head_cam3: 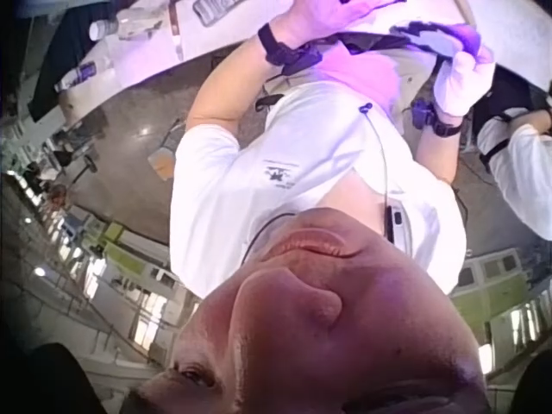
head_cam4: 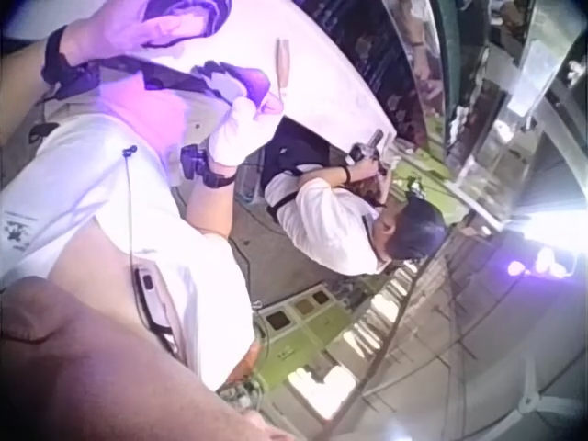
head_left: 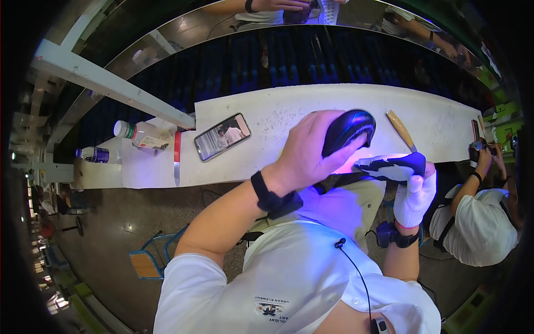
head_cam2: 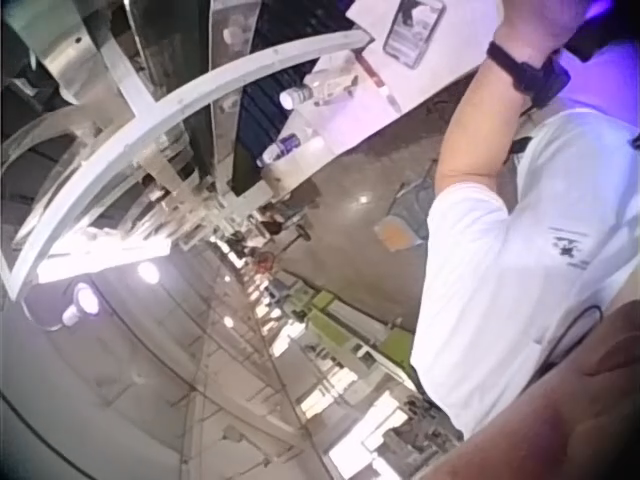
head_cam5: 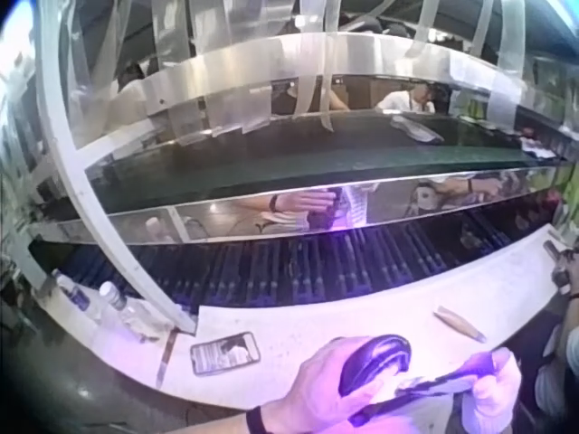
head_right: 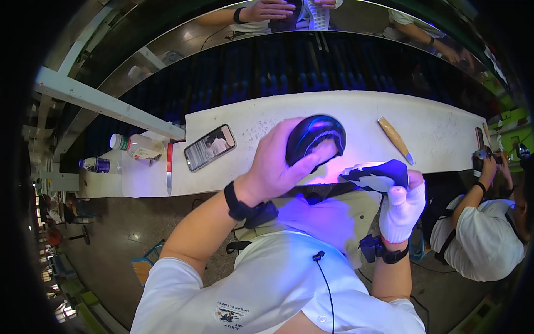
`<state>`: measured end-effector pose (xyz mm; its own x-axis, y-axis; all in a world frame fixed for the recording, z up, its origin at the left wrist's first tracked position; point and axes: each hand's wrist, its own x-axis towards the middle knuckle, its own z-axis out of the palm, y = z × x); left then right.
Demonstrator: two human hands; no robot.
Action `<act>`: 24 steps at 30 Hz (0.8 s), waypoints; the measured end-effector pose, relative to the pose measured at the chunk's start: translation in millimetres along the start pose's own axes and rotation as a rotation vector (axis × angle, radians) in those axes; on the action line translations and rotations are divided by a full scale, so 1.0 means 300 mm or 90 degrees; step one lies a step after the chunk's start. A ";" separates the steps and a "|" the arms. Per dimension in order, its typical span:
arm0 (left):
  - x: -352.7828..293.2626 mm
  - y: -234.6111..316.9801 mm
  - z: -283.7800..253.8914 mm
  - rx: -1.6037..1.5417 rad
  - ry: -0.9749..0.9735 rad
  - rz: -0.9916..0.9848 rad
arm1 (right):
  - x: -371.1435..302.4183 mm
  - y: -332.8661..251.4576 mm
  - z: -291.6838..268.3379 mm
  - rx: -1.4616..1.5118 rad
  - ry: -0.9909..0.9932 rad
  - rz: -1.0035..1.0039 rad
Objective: The recorder is inspecting athletic shoes on an assembly line, checking the sole and upper for defects.
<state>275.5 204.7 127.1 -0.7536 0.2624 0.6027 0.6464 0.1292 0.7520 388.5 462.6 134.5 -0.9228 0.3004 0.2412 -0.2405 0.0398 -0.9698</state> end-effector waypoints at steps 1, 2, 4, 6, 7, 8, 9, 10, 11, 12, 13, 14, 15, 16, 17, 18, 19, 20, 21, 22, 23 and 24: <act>-0.024 0.022 0.001 -0.053 -0.029 -0.045 | 0.005 -0.005 0.001 0.016 -0.005 0.007; -0.043 0.037 0.002 -0.053 -0.034 -0.054 | 0.010 -0.012 0.003 0.003 0.028 0.009; -0.069 0.050 0.011 -0.057 0.038 0.002 | 0.021 -0.035 0.011 -0.007 -0.054 -0.020; -0.086 0.056 0.021 -0.088 0.031 0.009 | 0.022 -0.056 0.033 0.047 -0.116 -0.006; -0.095 0.063 0.020 -0.119 0.039 0.038 | 0.014 -0.060 0.053 0.100 -0.170 -0.007; -0.098 0.067 0.027 -0.143 0.038 0.068 | 0.008 -0.060 0.076 0.149 -0.228 -0.008; -0.113 0.082 0.006 -0.032 -0.014 0.075 | 0.000 -0.056 0.100 0.183 -0.233 0.037; -0.122 0.098 0.000 -0.013 -0.026 0.085 | -0.010 -0.050 0.124 0.196 -0.241 0.102; -0.132 0.113 -0.013 -0.025 -0.056 0.083 | -0.020 -0.043 0.146 0.257 -0.236 0.102; -0.138 0.125 -0.024 -0.036 -0.083 0.061 | -0.027 -0.033 0.164 0.284 -0.227 0.129; -0.149 0.141 -0.038 -0.054 -0.088 0.027 | -0.037 -0.028 0.179 0.317 -0.222 0.097; -0.160 0.156 -0.048 -0.060 -0.101 -0.017 | -0.049 -0.024 0.193 0.338 -0.211 0.082; -0.170 0.169 -0.055 -0.084 -0.107 -0.020 | -0.061 -0.025 0.204 0.342 -0.192 0.075; -0.180 0.182 -0.067 -0.071 -0.118 -0.028 | -0.073 -0.025 0.216 0.346 -0.176 0.063; -0.192 0.194 -0.061 -0.073 -0.100 -0.037 | -0.086 -0.027 0.224 0.359 -0.157 0.070; -0.204 0.207 -0.058 -0.062 -0.134 -0.039 | -0.098 -0.027 0.232 0.377 -0.135 0.079; -0.219 0.218 -0.038 -0.118 -0.090 -0.064 | -0.109 -0.027 0.237 0.370 -0.137 0.077; -0.234 0.231 -0.022 -0.181 -0.048 -0.096 | -0.119 -0.024 0.242 0.371 -0.118 0.086; -0.248 0.242 -0.005 -0.197 -0.023 -0.118 | -0.127 -0.020 0.244 0.369 -0.117 0.077; -0.260 0.251 0.004 -0.189 -0.027 -0.123 | -0.133 -0.013 0.244 0.375 -0.097 0.098; -0.273 0.259 0.012 -0.188 -0.001 -0.148 | -0.136 -0.003 0.243 0.304 -0.111 0.035; -0.283 0.260 0.015 -0.189 0.024 -0.163 | -0.140 0.007 0.242 0.233 -0.125 -0.027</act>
<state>390.5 196.7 133.4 -0.8933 0.2208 0.3915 0.3791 -0.0978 0.9202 405.0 380.9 125.0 -0.9413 0.1172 0.3165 -0.3374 -0.3038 -0.8910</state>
